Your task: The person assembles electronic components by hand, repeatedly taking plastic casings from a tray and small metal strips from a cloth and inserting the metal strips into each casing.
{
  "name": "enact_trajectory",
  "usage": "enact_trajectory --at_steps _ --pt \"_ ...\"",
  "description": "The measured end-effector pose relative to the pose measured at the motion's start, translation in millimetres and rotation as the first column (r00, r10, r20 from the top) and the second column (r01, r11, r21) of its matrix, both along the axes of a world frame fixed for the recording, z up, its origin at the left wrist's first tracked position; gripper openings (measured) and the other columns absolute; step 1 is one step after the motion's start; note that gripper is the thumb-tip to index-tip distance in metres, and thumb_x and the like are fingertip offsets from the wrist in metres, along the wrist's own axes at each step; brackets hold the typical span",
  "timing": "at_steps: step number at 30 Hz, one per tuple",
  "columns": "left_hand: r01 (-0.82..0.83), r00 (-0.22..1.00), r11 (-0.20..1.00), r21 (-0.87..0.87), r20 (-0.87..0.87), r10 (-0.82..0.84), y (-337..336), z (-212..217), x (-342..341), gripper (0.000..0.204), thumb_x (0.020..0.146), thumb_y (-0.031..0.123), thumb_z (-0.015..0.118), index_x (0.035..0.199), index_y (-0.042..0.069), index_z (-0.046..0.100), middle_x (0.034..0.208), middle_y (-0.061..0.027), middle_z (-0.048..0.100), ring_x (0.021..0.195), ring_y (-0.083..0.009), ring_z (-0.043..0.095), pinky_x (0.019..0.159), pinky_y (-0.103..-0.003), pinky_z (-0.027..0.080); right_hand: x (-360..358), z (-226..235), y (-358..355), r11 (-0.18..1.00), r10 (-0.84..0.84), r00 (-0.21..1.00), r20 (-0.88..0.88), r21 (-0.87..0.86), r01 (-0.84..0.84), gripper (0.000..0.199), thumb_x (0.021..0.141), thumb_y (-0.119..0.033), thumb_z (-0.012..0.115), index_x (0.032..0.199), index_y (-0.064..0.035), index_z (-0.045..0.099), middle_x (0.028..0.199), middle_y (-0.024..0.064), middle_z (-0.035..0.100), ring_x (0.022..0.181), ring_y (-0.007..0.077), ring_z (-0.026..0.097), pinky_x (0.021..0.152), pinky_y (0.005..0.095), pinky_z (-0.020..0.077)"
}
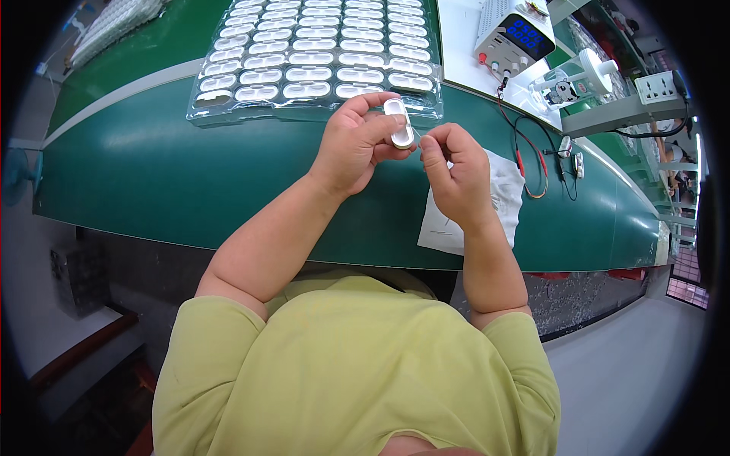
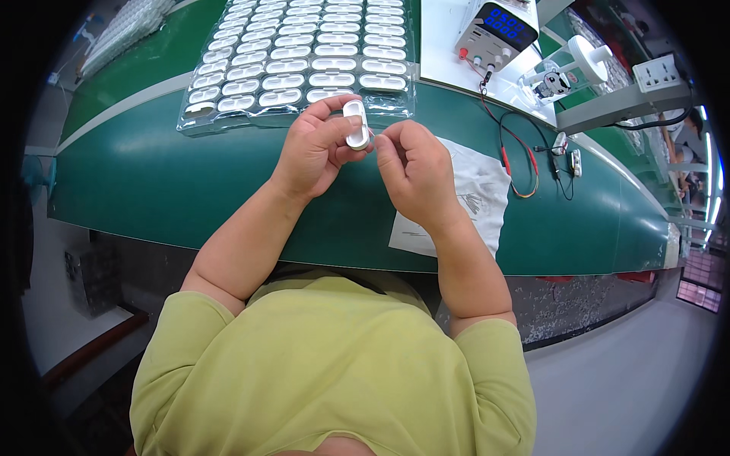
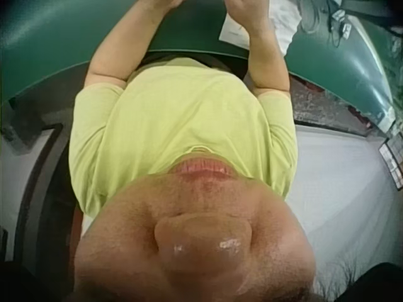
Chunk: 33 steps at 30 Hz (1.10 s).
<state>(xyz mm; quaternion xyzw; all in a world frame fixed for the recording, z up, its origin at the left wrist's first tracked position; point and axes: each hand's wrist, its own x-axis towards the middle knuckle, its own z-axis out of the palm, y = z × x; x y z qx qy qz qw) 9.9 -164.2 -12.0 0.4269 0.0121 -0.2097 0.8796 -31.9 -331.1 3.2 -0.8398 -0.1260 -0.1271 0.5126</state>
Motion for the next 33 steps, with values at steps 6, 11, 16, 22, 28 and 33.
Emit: enact_trajectory --at_steps 6,11,16,22,28,33 --pt "0.001 1.000 0.999 0.034 0.023 -0.002 -2.1 1.9 -2.4 0.041 0.088 0.006 0.063 0.125 -0.002 0.047 0.095 -0.0116 0.064 0.082 -0.0173 0.067 0.064 -0.025 0.059 1.4 -0.8 1.1 0.999 -0.009 1.000 0.022 -0.040 0.010 0.010 0.089 -0.007 0.062 0.083 -0.0010 0.058 0.072 0.0102 0.058 0.060 0.0225 0.055 0.054 0.0320 0.0435" --pt "-0.003 1.000 0.999 0.033 0.015 0.003 -1.9 0.9 -2.9 0.042 0.088 0.007 0.064 0.126 -0.002 0.046 0.096 -0.0117 0.064 0.082 -0.0175 0.067 0.064 -0.025 0.059 0.1 0.5 1.7 0.997 -0.018 0.999 0.046 -0.080 0.022 0.010 0.088 -0.007 0.063 0.082 -0.0012 0.058 0.072 0.0106 0.059 0.061 0.0232 0.056 0.055 0.0326 0.0438" --pt "-0.006 1.000 1.000 0.027 0.016 0.006 -1.4 1.9 -3.1 0.043 0.088 0.007 0.064 0.126 -0.003 0.045 0.097 -0.0120 0.064 0.083 -0.0180 0.067 0.065 -0.025 0.059 -0.7 2.7 3.0 0.996 -0.033 0.998 0.049 -0.084 0.037 0.010 0.088 -0.007 0.063 0.081 -0.0017 0.058 0.072 0.0101 0.059 0.061 0.0233 0.056 0.055 0.0327 0.0440" --pt "-0.005 1.000 1.000 0.024 0.021 0.005 -2.5 -0.6 -2.7 0.043 0.089 0.007 0.064 0.126 -0.002 0.045 0.097 -0.0124 0.064 0.083 -0.0177 0.067 0.064 -0.025 0.059 0.0 2.3 2.1 0.996 -0.034 0.998 0.059 -0.086 0.039 0.010 0.087 -0.007 0.063 0.081 -0.0019 0.058 0.071 0.0103 0.059 0.061 0.0240 0.056 0.055 0.0331 0.0441" --pt "-0.056 0.987 0.990 0.132 0.156 0.035 -4.3 -1.0 -3.7 0.041 0.087 0.003 0.065 0.124 -0.002 0.046 0.094 -0.0122 0.065 0.077 -0.0164 0.067 0.059 -0.025 0.058 -4.3 4.8 9.5 0.968 -0.124 0.983 0.134 -0.202 0.150 0.011 0.084 -0.005 0.065 0.077 -0.0027 0.056 0.070 0.0109 0.057 0.061 0.0270 0.057 0.054 0.0357 0.0447" --pt "-0.130 0.946 0.956 0.264 0.323 0.040 -6.8 -5.8 -6.6 0.040 0.085 0.001 0.066 0.121 -0.003 0.049 0.089 -0.0118 0.065 0.072 -0.0146 0.066 0.057 -0.024 0.057 -4.5 1.4 7.5 0.931 -0.047 0.968 0.245 -0.342 0.132 0.012 0.082 -0.005 0.065 0.076 -0.0034 0.055 0.070 0.0105 0.057 0.061 0.0291 0.057 0.054 0.0380 0.0449"
